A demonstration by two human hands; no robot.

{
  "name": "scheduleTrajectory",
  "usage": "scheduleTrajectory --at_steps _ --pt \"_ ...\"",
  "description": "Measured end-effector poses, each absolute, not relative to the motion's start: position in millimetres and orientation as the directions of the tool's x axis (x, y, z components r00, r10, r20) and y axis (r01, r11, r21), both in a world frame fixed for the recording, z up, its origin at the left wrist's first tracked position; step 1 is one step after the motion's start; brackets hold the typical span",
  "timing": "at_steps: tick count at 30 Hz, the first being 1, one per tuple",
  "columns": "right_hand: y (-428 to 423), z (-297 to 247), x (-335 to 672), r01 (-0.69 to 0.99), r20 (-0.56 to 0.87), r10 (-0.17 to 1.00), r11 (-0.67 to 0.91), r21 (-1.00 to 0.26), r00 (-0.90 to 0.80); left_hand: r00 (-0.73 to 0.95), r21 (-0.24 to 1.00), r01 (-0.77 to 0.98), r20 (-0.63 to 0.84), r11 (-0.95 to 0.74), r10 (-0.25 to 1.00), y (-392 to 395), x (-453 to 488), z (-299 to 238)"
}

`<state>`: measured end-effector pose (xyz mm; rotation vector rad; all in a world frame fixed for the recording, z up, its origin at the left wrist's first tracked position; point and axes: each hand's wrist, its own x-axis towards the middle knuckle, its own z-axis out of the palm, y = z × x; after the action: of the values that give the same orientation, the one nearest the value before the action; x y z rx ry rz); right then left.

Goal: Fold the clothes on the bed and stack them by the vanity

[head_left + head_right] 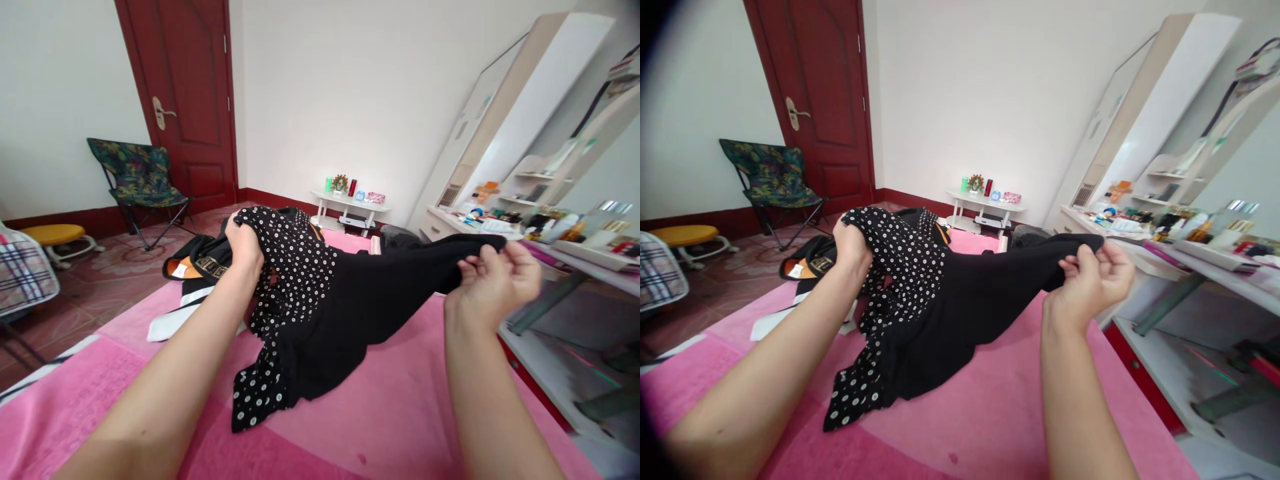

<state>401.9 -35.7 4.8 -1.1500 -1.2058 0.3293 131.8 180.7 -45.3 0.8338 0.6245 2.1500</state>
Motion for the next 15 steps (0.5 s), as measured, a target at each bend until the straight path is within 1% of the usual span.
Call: scheduleTrajectory --at_steps 2,5,7,9,11,13,15 --pt "-40 10 391 0.383 0.574 0.737 0.444 -0.81 0.358 -0.45 0.603 -0.472 0.463 -0.643 0.764 163 141 -32" --pt "-37 12 374 0.44 0.597 0.737 0.444 -0.781 0.316 -0.227 0.602 -0.533 0.574 -0.594 0.787 127 160 -13" --pt "-29 4 363 0.49 0.572 0.787 0.413 -0.767 0.232 -0.055 0.644 -0.568 0.592 -0.513 0.804 103 171 -3" --pt "-15 -11 354 0.536 0.503 0.859 0.382 -0.753 0.095 0.067 0.678 -0.591 0.581 -0.437 0.811 85 177 5" --pt "1 -32 352 0.521 0.43 0.902 0.354 -0.776 0.027 0.112 0.69 -0.613 0.558 -0.385 0.822 76 175 13" --pt "17 -56 356 0.432 0.354 0.931 0.285 -0.855 0.085 0.068 0.68 -0.627 0.534 -0.38 0.843 75 167 21" --pt "28 -80 361 0.387 0.234 0.959 0.157 -0.909 0.162 -0.003 0.666 -0.628 0.515 -0.402 0.857 78 158 27"
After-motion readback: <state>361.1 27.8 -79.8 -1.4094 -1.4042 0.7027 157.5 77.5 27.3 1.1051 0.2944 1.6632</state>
